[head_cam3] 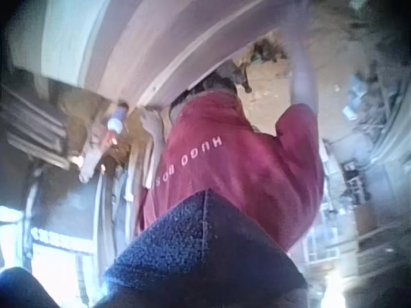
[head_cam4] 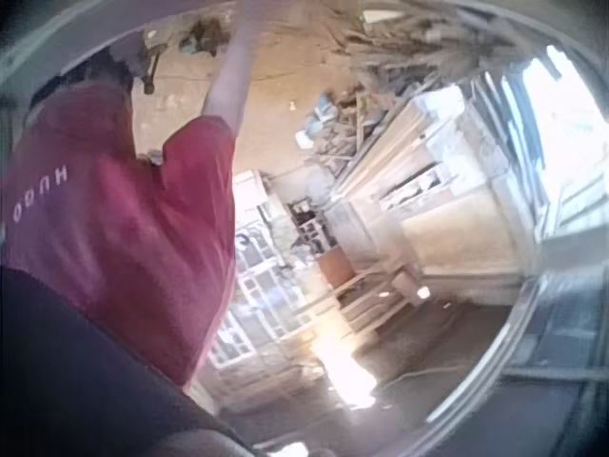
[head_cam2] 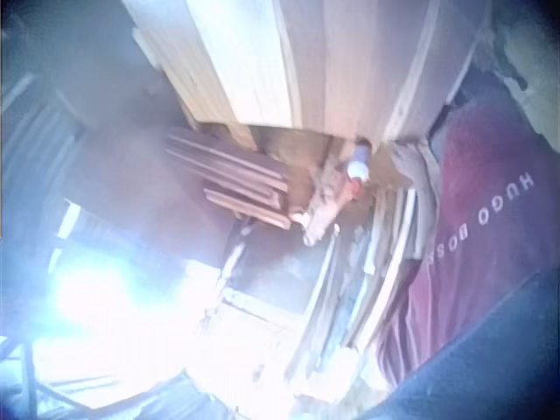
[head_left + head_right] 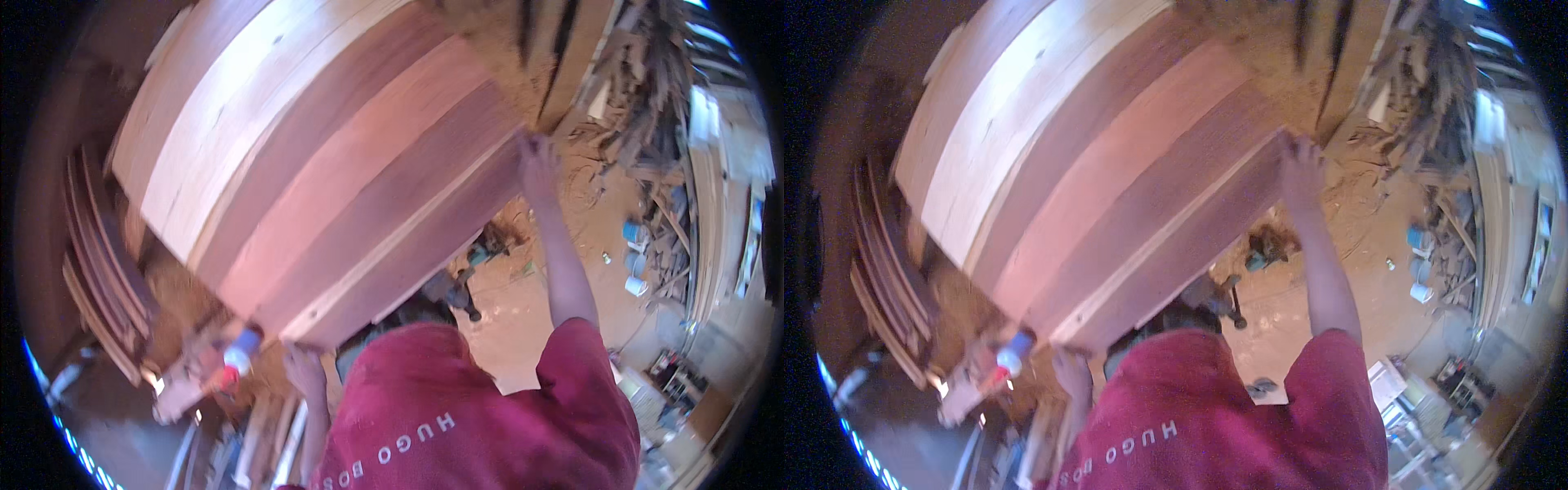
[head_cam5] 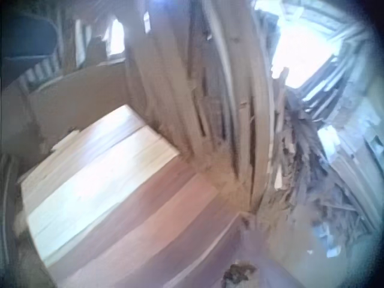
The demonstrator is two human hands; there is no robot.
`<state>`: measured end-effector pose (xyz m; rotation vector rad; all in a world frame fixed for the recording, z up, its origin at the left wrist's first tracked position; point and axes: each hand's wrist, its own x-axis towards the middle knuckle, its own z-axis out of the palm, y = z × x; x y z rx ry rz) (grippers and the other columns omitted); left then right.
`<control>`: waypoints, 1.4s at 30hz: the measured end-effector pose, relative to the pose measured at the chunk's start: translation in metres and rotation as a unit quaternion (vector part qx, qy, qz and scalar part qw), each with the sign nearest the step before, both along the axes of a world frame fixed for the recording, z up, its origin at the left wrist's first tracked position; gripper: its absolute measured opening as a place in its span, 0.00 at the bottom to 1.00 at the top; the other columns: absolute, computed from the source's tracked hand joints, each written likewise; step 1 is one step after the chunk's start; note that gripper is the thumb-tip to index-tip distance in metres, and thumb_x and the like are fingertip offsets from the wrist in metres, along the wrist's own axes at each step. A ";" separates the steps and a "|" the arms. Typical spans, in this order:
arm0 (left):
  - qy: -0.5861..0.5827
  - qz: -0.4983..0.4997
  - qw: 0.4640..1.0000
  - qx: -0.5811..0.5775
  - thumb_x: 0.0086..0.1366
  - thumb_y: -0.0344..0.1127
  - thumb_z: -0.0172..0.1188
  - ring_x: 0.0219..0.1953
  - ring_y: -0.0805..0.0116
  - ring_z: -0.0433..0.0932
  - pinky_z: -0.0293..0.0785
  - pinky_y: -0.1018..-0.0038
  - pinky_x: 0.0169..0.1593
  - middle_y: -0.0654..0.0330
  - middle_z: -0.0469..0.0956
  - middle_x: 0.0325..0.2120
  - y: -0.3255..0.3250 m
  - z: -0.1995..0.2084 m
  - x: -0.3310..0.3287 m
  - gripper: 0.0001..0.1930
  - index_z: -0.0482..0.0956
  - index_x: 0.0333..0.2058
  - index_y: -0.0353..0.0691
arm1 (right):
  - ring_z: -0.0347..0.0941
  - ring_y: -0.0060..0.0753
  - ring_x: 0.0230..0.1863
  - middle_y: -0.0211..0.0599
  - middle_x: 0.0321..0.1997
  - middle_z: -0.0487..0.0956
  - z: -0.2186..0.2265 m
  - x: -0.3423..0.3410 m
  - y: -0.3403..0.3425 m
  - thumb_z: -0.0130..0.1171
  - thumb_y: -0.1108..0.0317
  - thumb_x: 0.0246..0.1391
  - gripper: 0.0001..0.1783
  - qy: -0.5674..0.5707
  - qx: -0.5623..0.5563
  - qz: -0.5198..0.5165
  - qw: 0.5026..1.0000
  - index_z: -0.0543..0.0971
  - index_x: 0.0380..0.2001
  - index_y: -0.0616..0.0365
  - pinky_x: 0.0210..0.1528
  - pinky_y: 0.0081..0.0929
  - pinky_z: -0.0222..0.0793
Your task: The person applies glue to the edges of wooden boards, fits them together using a clamp, and secures them by hammering. The person also handles a large finished panel.
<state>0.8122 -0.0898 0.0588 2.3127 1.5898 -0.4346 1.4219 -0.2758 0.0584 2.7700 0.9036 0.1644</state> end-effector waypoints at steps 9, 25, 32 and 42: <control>0.117 -0.059 0.991 0.019 0.59 0.44 0.60 0.45 0.58 0.72 0.68 0.55 0.47 0.54 0.71 0.41 0.013 0.005 0.002 0.40 0.57 0.69 0.51 | 0.72 0.57 0.53 0.49 0.59 0.71 0.012 0.004 -0.009 0.56 0.62 0.58 0.32 -0.020 -0.066 0.074 0.995 0.65 0.67 0.41 0.54 0.50 0.70; 0.015 0.027 0.999 -0.030 0.54 0.39 0.60 0.44 0.53 0.72 0.67 0.52 0.47 0.51 0.71 0.41 0.000 -0.008 -0.007 0.45 0.53 0.71 0.54 | 0.69 0.58 0.54 0.52 0.53 0.74 -0.005 0.022 -0.010 0.54 0.62 0.56 0.27 0.033 0.006 0.114 0.993 0.71 0.60 0.49 0.56 0.54 0.66; -0.007 -0.060 0.994 0.088 0.53 0.39 0.61 0.43 0.55 0.73 0.68 0.53 0.44 0.53 0.72 0.39 0.006 -0.012 -0.020 0.42 0.58 0.69 0.54 | 0.73 0.54 0.52 0.48 0.49 0.77 -0.015 0.038 -0.016 0.56 0.65 0.52 0.27 -0.080 -0.050 0.144 0.985 0.74 0.58 0.44 0.53 0.53 0.68; -0.252 0.177 0.942 0.134 0.64 0.47 0.59 0.39 0.55 0.77 0.73 0.61 0.44 0.52 0.77 0.34 -0.004 -0.058 -0.159 0.17 0.80 0.47 0.44 | 0.72 0.47 0.40 0.52 0.42 0.79 0.026 -0.080 -0.027 0.58 0.61 0.60 0.18 0.101 0.174 0.241 0.949 0.77 0.45 0.66 0.45 0.39 0.68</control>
